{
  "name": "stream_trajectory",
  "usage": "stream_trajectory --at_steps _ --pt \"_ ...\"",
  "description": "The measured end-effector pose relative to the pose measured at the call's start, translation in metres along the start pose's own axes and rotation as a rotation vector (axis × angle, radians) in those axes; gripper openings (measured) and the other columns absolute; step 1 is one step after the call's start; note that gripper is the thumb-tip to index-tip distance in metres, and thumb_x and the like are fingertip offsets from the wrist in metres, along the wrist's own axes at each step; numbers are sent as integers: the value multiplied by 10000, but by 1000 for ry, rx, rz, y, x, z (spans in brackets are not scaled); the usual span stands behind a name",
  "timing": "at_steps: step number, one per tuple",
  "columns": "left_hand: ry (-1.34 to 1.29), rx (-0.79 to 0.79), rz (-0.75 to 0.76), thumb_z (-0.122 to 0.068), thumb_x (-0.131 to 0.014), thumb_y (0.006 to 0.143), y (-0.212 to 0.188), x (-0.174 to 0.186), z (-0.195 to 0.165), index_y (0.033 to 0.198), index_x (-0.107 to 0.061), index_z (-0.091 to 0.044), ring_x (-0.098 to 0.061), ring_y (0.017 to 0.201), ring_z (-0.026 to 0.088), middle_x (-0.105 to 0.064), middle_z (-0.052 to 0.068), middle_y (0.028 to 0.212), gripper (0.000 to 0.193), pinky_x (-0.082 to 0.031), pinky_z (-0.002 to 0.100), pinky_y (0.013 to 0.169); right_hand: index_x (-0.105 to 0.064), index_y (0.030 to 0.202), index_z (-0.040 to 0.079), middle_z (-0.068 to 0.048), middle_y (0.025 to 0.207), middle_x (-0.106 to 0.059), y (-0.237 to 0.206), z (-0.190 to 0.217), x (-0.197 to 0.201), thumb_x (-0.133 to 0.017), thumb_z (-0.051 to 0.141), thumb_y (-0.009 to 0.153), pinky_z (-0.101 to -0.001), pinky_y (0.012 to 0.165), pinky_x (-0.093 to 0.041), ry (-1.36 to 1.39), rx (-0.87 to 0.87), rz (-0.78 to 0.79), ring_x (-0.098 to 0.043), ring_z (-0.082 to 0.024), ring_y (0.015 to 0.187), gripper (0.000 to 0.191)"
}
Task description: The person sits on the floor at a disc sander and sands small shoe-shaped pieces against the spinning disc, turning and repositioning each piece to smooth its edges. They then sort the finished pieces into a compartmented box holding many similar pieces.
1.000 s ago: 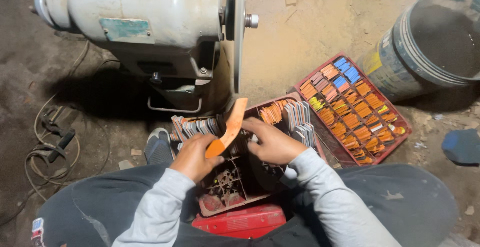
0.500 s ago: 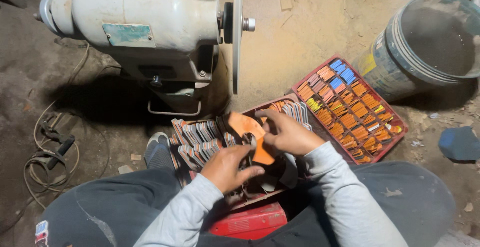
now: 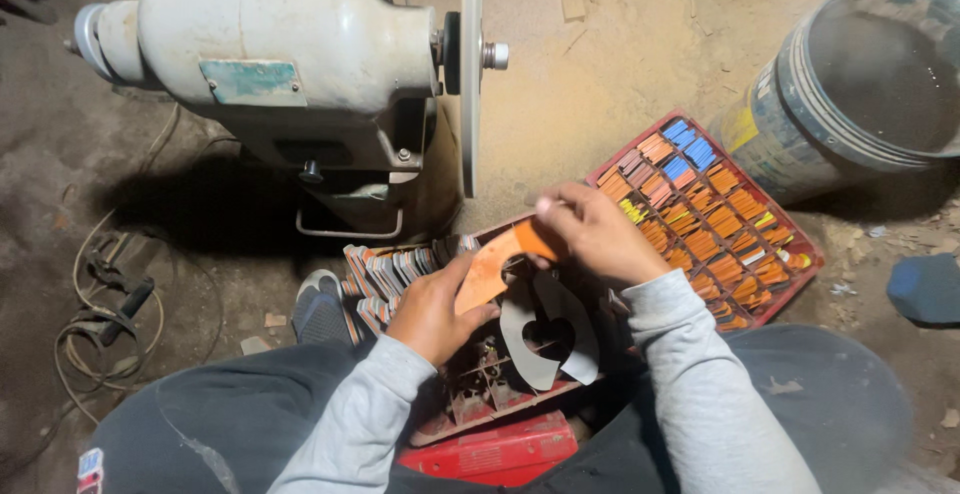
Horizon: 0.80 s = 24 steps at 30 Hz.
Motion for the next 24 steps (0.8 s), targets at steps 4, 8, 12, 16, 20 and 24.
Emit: stream_trajectory --at_steps 4,8,12,16,20,24 --pt "-701 379 109 -216 -820 828 17 -19 21 1419 -527 13 -744 764 209 -739 138 1002 699 -608 329 655 -691 1189 -49 -130 1042 -739 17 2 -11 -516 195 1055 -326 853 -539 467 100 52 -688 -209 942 329" --pt "-949 457 144 -217 -763 888 38 -14 25 1373 -534 85 -726 681 211 -696 98 921 616 -596 315 575 -639 1312 -22 -138 1230 -708 25 28 -24 -520 54 937 -337 999 -484 -280 438 -159 -669 -228 1148 401" --pt "-1018 448 145 -220 -742 902 46 -7 22 1361 -548 87 -714 663 197 -670 103 834 585 -579 301 565 -661 1296 -10 -164 1187 -695 37 40 -35 -464 -27 850 -336 982 -521 -262 467 -224 -689 -258 1101 488" --pt "-1047 449 164 -219 -724 923 42 -9 21 1368 -555 83 -698 667 178 -660 88 832 565 -564 288 578 -677 1258 -33 -184 1186 -686 35 38 -41 -442 -51 799 -345 1014 -515 -250 504 -289 -681 -279 1117 516" --pt "-1100 515 207 -222 -708 927 29 -17 30 1394 -538 43 -701 670 184 -672 90 855 563 -555 284 590 -689 1232 -44 -206 1201 -675 30 26 -47 -465 -43 786 -347 1014 -509 -321 514 -308 -672 -305 1135 499" --pt "-1143 564 262 -229 -710 937 9 -29 40 1406 -551 34 -714 696 193 -668 91 864 560 -579 302 624 -696 1221 -36 -195 1175 -692 23 7 -53 -470 -45 790 -336 987 -522 -309 475 -264 -690 -295 1097 487"
Point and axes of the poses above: each hand's wrist, its own y-axis towards the middle knuckle, its own x-axis out of the back of the hand, z = x × y, the point moved 5 cm from there along y, towards the middle knuckle
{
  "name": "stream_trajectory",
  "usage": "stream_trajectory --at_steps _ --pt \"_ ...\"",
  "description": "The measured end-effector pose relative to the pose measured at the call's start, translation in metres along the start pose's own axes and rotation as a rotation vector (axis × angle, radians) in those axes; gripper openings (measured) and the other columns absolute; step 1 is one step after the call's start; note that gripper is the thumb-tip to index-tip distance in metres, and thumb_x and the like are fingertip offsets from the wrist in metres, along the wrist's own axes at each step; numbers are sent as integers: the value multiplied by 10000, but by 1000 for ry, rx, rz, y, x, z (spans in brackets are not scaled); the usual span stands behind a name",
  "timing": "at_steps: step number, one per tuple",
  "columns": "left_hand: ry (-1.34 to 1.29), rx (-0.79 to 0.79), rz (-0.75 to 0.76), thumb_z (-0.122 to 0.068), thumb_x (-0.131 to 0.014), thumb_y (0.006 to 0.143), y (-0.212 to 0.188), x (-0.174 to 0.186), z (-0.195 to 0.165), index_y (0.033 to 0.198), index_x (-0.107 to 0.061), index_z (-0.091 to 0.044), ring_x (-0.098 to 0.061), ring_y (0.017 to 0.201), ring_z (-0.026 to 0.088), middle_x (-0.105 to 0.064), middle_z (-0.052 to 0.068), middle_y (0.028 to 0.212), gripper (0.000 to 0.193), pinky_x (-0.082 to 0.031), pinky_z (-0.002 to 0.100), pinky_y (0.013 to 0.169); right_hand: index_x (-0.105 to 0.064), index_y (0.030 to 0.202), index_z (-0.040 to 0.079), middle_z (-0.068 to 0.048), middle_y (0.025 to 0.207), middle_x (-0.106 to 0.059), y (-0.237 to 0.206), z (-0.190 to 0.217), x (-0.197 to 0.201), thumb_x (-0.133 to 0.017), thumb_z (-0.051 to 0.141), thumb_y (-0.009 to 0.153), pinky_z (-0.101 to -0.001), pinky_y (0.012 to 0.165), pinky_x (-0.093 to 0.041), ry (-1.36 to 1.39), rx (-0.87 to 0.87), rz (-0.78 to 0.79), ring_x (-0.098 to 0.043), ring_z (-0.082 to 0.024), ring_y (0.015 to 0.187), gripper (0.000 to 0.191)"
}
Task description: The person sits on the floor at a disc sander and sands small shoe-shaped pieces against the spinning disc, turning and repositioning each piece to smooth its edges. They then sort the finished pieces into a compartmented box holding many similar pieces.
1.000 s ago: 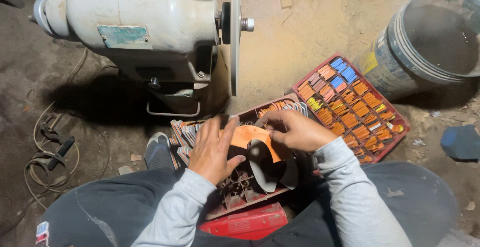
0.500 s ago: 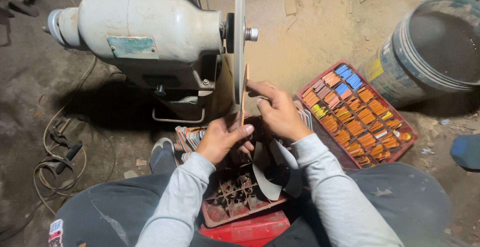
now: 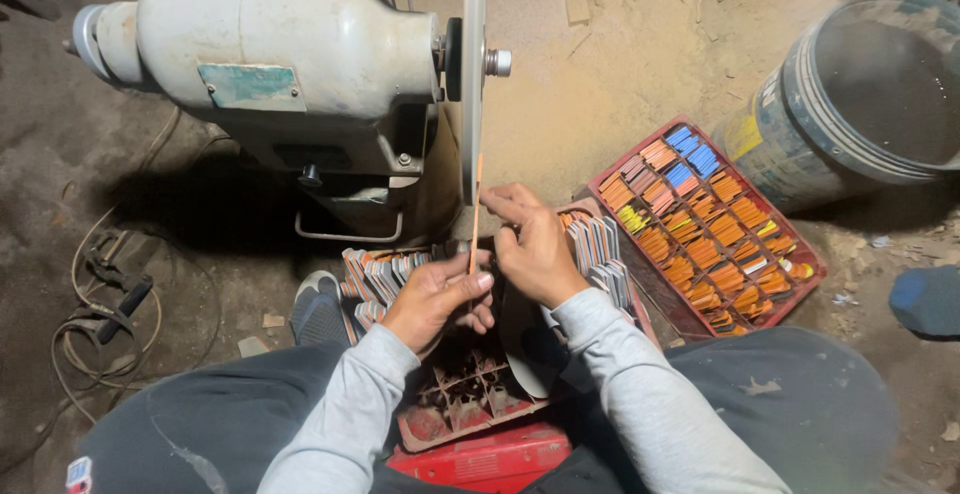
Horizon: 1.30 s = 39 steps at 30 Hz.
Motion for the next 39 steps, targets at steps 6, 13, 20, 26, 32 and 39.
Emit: stream_trajectory --at_steps 6,13,20,26,32,39 --pt "903 -238 -391 -252 -863 776 -30 6 15 1314 -623 -14 -746 758 202 -777 115 861 636 -599 323 694 -764 1098 4 -120 885 -774 -23 -37 -2 -551 -8 825 -308 774 -542 7 -338 388 -707 -196 828 346" --pt "439 -177 -243 -199 -801 833 -9 -12 3 1380 -570 -18 -672 632 139 -721 78 839 620 -564 311 569 -724 1076 -21 -78 920 -769 -5 -16 22 -512 2 906 -277 830 -559 151 -203 212 -709 -152 880 272" --pt "84 -137 -4 -206 -706 951 12 -10 -27 1409 -583 62 -648 637 128 -659 64 839 545 -532 271 575 -714 1167 -29 -172 1032 -705 27 21 13 -475 -55 815 -341 810 -577 -81 6 -74 -727 -279 872 427" --pt "45 -48 41 -214 -685 950 4 -2 -5 1395 -578 12 -665 664 138 -661 61 868 510 -542 275 599 -741 1108 -26 -191 1018 -688 9 12 1 -510 -55 810 -406 826 -551 -221 60 -80 -694 -363 914 378" --pt "251 67 -103 -148 -772 875 -24 2 30 1356 -600 19 -703 670 193 -689 82 842 538 -577 339 580 -792 1047 0 -181 1026 -766 -11 -18 -2 -590 -26 765 -363 883 -537 -139 -24 378 -726 -304 964 348" --pt "621 -370 -303 -137 -831 827 -21 -3 6 1412 -531 28 -757 958 170 -759 117 1125 678 -610 276 805 -766 1120 37 -149 937 -813 -9 -14 26 -616 94 924 -340 759 -544 13 -412 237 -693 -177 822 253"
Point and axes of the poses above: each hand's wrist, its own y-axis towards the middle knuckle, its own x-axis out of the back of the hand, z = x × y, the point moved 5 cm from there along y, towards the middle knuckle
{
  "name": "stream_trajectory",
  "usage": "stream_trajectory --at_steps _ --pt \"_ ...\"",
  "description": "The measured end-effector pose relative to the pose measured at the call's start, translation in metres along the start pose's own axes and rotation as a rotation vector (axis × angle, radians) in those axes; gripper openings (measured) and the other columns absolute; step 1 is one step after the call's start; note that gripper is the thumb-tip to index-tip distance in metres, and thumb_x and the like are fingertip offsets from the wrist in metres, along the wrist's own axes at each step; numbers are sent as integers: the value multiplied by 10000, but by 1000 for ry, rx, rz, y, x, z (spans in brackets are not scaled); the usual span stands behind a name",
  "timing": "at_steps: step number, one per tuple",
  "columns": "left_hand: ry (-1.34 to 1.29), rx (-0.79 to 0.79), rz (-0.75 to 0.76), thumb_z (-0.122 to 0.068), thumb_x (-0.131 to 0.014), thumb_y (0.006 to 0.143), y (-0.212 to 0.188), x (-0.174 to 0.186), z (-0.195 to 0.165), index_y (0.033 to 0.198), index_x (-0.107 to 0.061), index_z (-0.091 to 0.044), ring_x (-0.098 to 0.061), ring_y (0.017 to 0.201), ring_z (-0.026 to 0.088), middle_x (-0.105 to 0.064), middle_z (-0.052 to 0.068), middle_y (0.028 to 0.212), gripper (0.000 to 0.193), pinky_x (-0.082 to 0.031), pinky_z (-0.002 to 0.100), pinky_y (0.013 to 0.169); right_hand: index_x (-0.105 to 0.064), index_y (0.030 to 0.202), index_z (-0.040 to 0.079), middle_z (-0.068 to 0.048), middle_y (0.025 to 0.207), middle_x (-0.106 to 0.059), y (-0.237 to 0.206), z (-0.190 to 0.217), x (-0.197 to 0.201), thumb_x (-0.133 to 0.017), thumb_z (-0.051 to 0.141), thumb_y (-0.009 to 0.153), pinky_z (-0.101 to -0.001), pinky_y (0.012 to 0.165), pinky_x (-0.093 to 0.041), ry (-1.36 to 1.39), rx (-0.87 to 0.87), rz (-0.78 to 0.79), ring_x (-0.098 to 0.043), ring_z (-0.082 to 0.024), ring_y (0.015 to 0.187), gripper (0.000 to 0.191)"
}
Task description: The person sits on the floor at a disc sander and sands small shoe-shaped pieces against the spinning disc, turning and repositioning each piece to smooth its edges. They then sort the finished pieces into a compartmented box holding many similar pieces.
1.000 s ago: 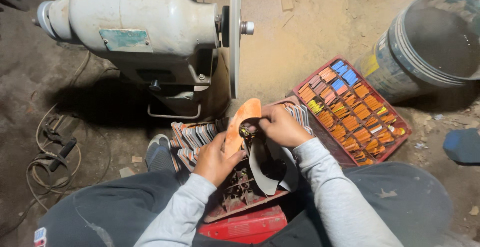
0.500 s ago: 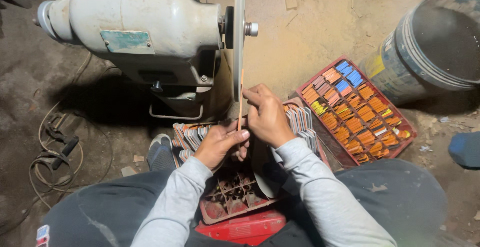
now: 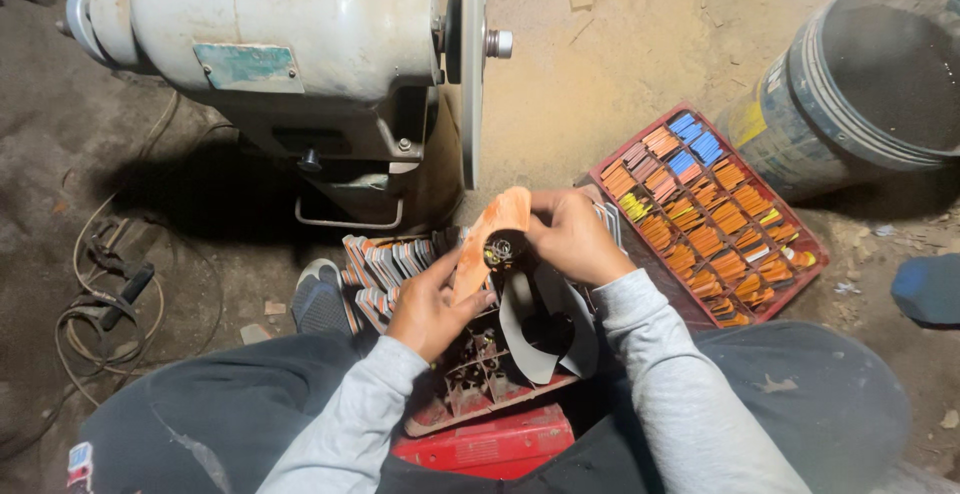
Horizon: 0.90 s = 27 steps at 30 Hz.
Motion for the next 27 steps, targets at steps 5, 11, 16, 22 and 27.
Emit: stream_trajectory --at_steps 5,11,16,22,27 --pt "-412 278 185 -178 -785 878 31 -4 -9 1433 -582 16 -626 635 139 -664 63 842 623 -543 283 567 -761 1074 -1 -159 961 -755 6 49 5 -550 26 876 -329 796 -564 -116 343 -243 -737 -220 879 291" --pt "-598 241 197 -201 -765 893 55 6 -33 1365 -601 42 -623 618 125 -641 55 821 555 -522 281 542 -725 1164 -21 -190 1005 -712 29 59 2 -509 -23 827 -358 819 -561 -113 460 -351 -715 -293 891 400" --pt "-627 249 251 -220 -752 897 46 3 -22 1372 -595 33 -627 630 118 -640 47 827 560 -528 274 551 -740 1096 -26 -191 975 -705 27 41 -10 -510 -42 806 -363 824 -560 -141 463 -378 -712 -311 897 371" --pt "3 111 53 -237 -831 800 -2 0 2 1322 -619 -17 -735 715 201 -735 107 889 605 -587 358 641 -745 985 -32 -175 914 -747 13 0 -18 -572 -31 784 -343 804 -550 -141 384 38 -723 -269 869 265" --pt "506 -156 -184 -278 -892 816 -12 9 -3 1274 -622 -32 -746 888 290 -763 161 941 586 -596 398 759 -763 982 -18 -140 795 -763 8 -19 -8 -606 28 834 -326 700 -535 -64 109 138 -667 -171 732 220"
Point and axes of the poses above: each hand's wrist, its own y-axis towards the middle knuckle, its own x-axis out of the back of the hand, z = x × y, the point moved 5 cm from there along y, towards the middle knuckle
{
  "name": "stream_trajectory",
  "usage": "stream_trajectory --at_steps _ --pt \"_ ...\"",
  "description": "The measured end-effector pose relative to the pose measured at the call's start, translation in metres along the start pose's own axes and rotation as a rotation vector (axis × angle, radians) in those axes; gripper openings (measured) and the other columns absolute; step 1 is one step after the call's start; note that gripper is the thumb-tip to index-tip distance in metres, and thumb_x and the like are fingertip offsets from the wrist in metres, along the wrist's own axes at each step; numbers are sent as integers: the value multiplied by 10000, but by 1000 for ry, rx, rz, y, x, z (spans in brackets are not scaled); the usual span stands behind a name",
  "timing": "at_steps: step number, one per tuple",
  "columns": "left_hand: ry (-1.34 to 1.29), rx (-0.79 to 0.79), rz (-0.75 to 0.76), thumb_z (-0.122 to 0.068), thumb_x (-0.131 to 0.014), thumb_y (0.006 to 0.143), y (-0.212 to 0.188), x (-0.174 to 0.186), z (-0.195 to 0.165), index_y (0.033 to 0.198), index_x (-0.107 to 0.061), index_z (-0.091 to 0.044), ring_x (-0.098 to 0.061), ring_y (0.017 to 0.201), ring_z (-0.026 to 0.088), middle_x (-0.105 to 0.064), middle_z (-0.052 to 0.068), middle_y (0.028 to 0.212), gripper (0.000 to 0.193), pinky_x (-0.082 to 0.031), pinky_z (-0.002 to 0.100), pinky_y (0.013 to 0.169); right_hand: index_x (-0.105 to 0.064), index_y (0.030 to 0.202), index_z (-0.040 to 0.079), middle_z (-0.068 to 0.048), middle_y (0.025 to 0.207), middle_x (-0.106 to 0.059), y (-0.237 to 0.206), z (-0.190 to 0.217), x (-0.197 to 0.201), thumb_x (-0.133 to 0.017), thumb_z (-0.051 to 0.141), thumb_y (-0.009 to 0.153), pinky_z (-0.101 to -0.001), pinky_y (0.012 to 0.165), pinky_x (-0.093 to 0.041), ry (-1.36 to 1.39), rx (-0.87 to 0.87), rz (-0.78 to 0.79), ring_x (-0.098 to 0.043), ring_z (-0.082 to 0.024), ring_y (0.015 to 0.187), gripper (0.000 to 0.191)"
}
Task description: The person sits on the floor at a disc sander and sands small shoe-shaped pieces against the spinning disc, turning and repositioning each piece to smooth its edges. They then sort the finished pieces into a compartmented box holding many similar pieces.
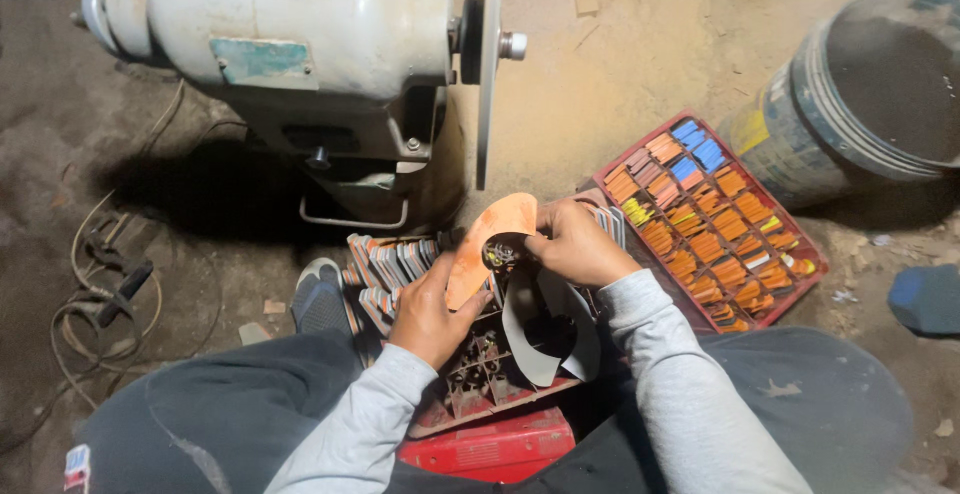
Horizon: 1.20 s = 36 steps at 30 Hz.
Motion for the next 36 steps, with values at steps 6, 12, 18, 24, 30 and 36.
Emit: stream_trajectory --at_steps 6,12,18,24,30,36 --pt "-680 222 211 -204 -801 854 18 -19 3 1348 -574 -4 -737 807 177 -738 94 989 579 -596 317 673 -744 1052 -8 -139 911 -774 4 31 12 -595 36 836 -331 763 -562 -56 93 -311 -732 -217 823 266" --pt "-1114 419 522 -199 -740 951 42 -30 9 1199 -644 122 -665 667 159 -689 81 925 417 -552 302 582 -732 1096 -38 -212 992 -702 22 58 1 -551 -29 806 -412 824 -555 -227 284 -458 -704 -363 914 342" --pt "-1181 497 558 -199 -725 936 28 -26 10 1271 -602 45 -666 672 152 -664 67 870 432 -553 295 590 -732 1063 -53 -234 952 -666 18 53 -13 -590 -45 761 -462 822 -537 -344 326 -478 -667 -415 908 333" --pt "-684 437 368 -140 -789 833 5 -23 14 1344 -597 -22 -736 756 189 -731 82 924 559 -575 307 631 -756 1020 -10 -211 939 -747 6 27 -9 -633 15 796 -405 817 -555 -218 186 -90 -725 -347 883 257" --pt "-533 212 133 -150 -815 831 13 -14 6 1365 -558 42 -778 1002 190 -768 136 1131 623 -618 273 814 -753 1072 35 -151 932 -808 2 27 9 -620 92 843 -362 756 -567 0 -11 -136 -739 -234 817 271" --pt "-900 335 310 -182 -803 871 46 -17 -9 1407 -549 46 -621 724 101 -685 43 961 636 -531 275 582 -748 1039 -8 -183 923 -729 6 65 16 -608 72 891 -375 738 -548 -217 147 -409 -728 -302 809 218"
Point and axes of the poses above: each hand's wrist, its own y-axis towards the middle knuckle, its own x-axis out of the back of the hand, z = x × y, the point moved 5 cm from there along y, towards the middle knuckle
